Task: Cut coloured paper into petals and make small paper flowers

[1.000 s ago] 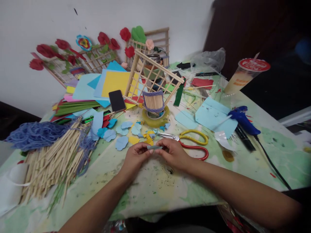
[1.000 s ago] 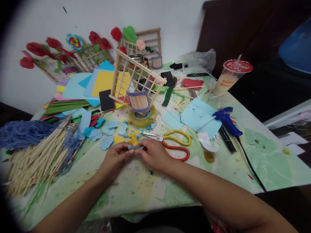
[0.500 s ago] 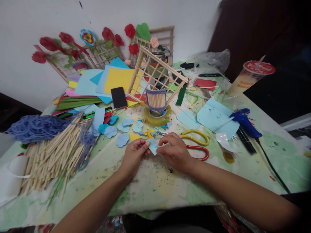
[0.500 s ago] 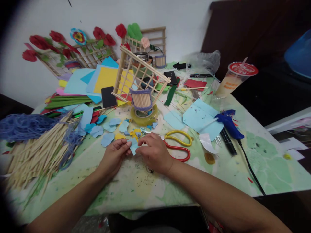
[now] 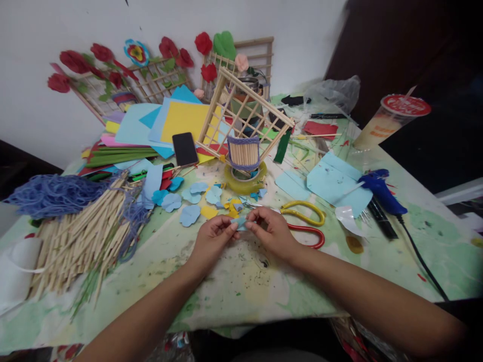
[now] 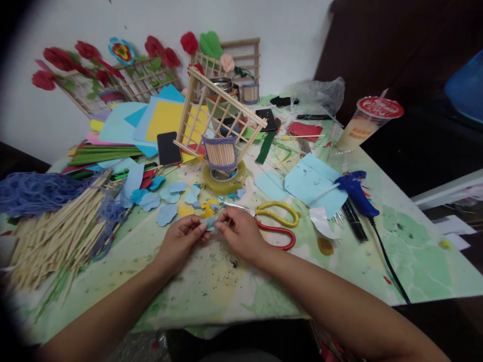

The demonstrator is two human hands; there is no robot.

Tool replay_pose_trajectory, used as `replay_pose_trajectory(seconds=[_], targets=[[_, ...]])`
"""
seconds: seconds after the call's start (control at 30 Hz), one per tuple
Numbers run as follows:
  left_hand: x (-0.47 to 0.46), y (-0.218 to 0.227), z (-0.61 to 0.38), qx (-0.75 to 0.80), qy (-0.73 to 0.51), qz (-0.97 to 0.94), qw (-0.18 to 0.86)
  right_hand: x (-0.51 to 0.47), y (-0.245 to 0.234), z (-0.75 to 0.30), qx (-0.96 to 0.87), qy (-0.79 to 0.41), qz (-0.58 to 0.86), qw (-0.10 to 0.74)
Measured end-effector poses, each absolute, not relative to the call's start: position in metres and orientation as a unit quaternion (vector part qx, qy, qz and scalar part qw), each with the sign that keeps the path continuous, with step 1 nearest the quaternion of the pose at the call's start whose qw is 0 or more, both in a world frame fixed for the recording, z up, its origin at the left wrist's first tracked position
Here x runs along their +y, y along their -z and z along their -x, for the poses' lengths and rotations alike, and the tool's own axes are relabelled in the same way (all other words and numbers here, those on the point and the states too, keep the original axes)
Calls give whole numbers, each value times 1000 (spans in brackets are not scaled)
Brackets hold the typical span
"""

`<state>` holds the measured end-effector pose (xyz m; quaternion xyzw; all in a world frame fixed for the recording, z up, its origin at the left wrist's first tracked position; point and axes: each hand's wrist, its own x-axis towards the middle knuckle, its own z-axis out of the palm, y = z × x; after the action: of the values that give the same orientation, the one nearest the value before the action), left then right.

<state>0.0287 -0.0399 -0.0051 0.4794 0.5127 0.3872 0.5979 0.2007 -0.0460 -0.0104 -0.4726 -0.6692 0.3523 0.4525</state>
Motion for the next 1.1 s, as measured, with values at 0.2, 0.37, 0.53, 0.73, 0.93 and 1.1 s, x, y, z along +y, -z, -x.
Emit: replay_pose_trajectory(seconds=[0.2,0.37,0.53,0.73,0.93,1.1], targets=[[-42,4,-30,505,-391,-469,609,-45,17,-199,-643,-410,470,444],[-42,3,-31,500,-398,-442,630,-45,14,-199,-630,-425,473,445],[-40,3,-31,500,-399,-440,630,-49,14,-200,-642,-453,456,418],[-38,6,-27,477,-417,-429,644,-51,15,-197,-639,-490,426,413],[-39,4,-27,480,-400,-450,638,-49,12,-197,-634,-447,460,432],[-43,3,-28,480,-364,-506,617,-46,17,-197,-605,-469,452,458]])
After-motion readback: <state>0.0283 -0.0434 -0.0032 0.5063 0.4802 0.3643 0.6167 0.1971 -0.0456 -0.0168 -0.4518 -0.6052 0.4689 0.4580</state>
